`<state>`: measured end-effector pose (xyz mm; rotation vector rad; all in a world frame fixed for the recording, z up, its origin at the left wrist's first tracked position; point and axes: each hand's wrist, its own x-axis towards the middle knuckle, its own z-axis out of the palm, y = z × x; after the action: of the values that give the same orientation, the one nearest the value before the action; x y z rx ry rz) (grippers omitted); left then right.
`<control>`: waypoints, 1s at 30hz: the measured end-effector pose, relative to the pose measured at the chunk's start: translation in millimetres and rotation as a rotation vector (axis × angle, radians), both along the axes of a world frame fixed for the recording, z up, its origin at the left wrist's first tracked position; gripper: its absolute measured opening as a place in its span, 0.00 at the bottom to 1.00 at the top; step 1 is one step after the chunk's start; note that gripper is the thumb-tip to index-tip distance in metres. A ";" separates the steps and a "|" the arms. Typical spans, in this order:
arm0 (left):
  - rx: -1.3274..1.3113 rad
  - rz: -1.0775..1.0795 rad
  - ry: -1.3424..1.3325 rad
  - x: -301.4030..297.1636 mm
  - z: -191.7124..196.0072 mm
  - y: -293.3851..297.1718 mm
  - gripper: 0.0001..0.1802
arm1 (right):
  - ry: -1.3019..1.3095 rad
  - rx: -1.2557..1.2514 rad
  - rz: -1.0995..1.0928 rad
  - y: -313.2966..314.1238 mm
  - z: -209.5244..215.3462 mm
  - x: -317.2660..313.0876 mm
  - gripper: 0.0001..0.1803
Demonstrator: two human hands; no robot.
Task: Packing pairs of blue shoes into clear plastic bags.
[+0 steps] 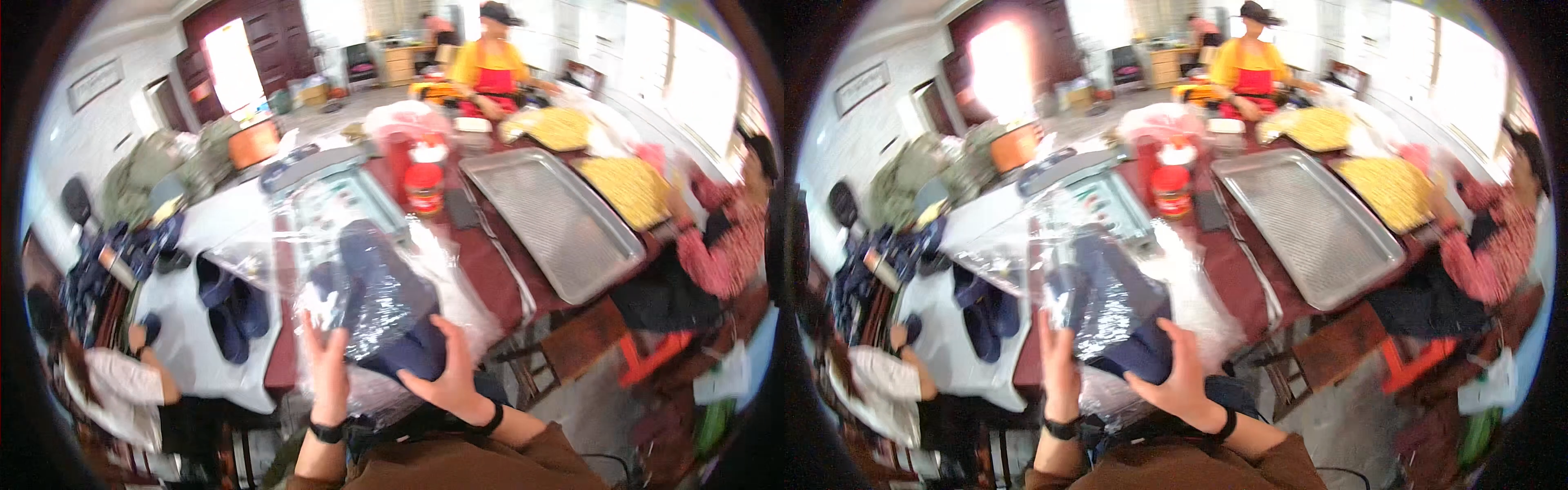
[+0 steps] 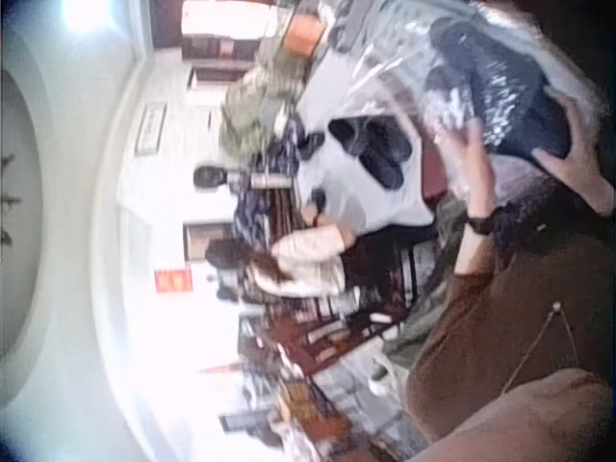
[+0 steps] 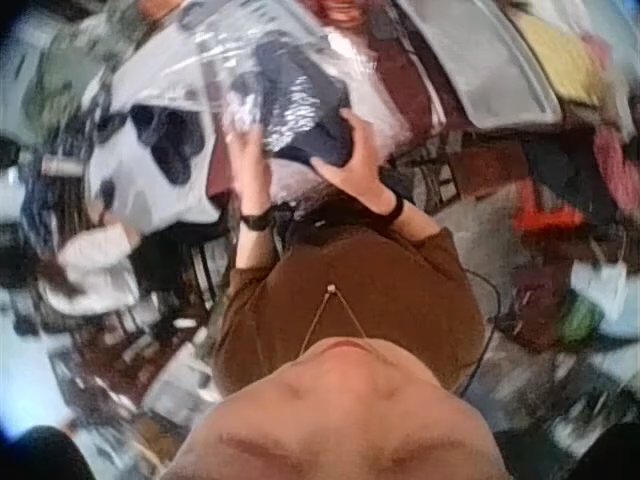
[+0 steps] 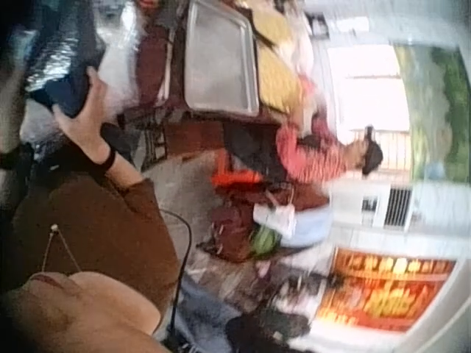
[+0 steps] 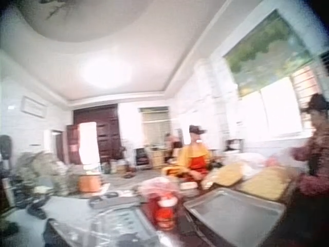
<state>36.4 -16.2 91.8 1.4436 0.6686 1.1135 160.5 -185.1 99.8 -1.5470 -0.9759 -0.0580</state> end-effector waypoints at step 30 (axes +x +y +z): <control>-0.780 -0.466 -0.204 -19.3 -19.7 27.0 0.28 | -0.083 -0.171 0.417 12.6 -17.6 -0.5 0.61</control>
<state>17.1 10.8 72.1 0.7387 0.4989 0.5216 160.0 -172.5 82.2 -1.4725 -1.3816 0.2627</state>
